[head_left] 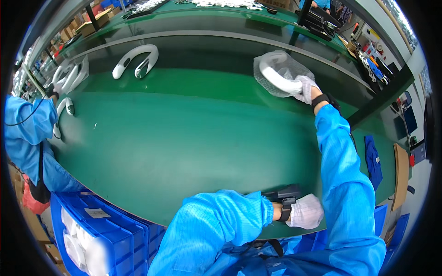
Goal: Packing white plastic U-shaped parts wrapped in bubble wrap into a large blue bin, then placing a cardboard separator over them.
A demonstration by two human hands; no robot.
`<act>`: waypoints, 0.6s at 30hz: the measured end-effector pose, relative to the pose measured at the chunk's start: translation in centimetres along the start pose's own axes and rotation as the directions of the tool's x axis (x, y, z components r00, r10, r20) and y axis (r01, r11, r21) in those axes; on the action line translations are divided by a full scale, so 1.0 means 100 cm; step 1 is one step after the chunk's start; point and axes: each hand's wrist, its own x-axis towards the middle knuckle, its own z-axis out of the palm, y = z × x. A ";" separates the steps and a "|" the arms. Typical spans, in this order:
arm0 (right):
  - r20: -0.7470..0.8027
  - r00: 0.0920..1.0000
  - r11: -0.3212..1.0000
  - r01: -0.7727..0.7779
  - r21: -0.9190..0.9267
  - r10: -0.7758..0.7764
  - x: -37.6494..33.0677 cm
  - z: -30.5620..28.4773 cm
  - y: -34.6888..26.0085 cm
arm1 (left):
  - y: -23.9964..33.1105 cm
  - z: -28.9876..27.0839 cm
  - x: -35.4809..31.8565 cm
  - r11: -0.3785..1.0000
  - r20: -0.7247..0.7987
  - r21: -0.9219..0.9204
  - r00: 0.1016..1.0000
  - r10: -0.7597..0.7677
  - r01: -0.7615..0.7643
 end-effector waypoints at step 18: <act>-0.244 0.921 0.559 0.035 0.828 0.304 -0.276 -0.019 -0.034 | 0.009 -0.127 -0.027 0.816 -0.758 -0.576 0.342 -0.556 0.050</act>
